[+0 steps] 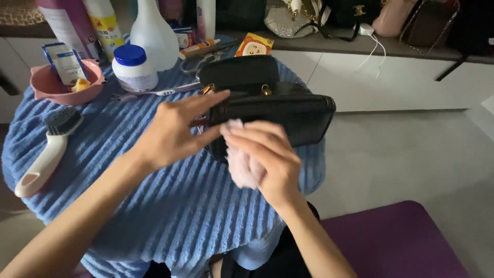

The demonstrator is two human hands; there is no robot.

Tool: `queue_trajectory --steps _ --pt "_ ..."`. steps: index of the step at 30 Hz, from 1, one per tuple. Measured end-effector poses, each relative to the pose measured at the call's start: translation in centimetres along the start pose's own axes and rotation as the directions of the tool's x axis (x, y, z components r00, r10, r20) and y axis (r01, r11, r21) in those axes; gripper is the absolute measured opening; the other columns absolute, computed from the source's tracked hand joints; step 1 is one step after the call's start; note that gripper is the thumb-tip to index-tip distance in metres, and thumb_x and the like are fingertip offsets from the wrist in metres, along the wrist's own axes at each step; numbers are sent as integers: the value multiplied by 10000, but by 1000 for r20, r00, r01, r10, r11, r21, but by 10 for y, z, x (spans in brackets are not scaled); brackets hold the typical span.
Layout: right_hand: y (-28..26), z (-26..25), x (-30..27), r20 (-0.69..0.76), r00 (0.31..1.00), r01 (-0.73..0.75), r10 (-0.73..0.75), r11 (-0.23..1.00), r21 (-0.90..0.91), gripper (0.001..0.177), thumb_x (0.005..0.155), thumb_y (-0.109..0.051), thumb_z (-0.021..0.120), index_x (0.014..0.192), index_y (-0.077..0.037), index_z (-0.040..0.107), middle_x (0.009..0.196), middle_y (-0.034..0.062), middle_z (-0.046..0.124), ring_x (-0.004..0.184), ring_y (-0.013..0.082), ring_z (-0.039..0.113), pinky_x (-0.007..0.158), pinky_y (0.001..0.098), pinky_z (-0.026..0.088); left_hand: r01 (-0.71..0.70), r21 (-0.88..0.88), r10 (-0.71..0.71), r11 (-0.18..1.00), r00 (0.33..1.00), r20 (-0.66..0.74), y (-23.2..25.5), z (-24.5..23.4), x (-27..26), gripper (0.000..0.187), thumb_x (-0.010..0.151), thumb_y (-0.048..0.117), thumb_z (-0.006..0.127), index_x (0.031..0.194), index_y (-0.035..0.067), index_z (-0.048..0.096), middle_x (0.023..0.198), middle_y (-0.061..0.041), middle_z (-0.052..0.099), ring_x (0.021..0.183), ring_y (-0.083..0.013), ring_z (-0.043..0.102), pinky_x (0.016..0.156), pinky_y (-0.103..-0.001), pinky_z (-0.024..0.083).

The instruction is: Cleaning the exterior and interior of a black leather handbag using a cloth

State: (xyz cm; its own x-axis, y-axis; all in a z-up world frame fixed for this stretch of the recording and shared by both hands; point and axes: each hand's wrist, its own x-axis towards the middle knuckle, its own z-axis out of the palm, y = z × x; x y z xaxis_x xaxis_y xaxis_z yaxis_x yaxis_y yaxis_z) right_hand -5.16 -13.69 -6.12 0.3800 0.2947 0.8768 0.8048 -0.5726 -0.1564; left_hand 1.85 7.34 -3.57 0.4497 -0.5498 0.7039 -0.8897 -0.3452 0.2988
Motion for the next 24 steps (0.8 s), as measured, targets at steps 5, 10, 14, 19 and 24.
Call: queue_trajectory --steps 5,10,14,19,24 --pt "2 13 36 -53 998 -32 31 999 -7 200 1001 -29 691 1193 -43 743 1229 82 708 1099 262 641 997 347 534 155 -149 -159 977 987 -9 -7 -9 -1 540 911 194 749 1378 -3 563 1385 -193 654 1177 -267 699 968 -369 563" --pt "21 1 29 59 998 -38 38 999 6 266 1004 -62 703 1268 -33 688 1294 138 648 1202 295 593 1057 377 497 261 -271 -275 926 961 -14 1 -10 -2 493 918 238 732 1347 43 586 1315 -168 703 1247 -277 684 1100 -402 527" --pt "65 -46 3 -376 697 -537 611 792 292 209 805 47 752 988 -51 773 1008 103 737 898 202 717 796 287 588 425 -201 -428 883 903 28 3 -5 0 508 940 387 644 1357 99 596 1329 -204 694 1283 -381 652 1002 -476 569" --pt "30 -11 17 -427 738 -488 522 850 197 219 891 64 736 1048 -86 768 1096 81 716 989 194 714 852 275 616 371 -141 -376 918 927 -11 3 4 -1 519 1004 430 533 1369 69 609 1205 -138 754 977 -211 755 756 -332 599" --pt "9 25 27 114 971 -213 212 977 3 388 972 99 596 1336 -29 643 1354 173 651 1256 297 616 1083 362 532 308 -337 -348 890 935 -65 -7 3 -10 467 993 226 626 1384 -27 595 1365 -177 663 1260 -213 622 1063 -350 539"
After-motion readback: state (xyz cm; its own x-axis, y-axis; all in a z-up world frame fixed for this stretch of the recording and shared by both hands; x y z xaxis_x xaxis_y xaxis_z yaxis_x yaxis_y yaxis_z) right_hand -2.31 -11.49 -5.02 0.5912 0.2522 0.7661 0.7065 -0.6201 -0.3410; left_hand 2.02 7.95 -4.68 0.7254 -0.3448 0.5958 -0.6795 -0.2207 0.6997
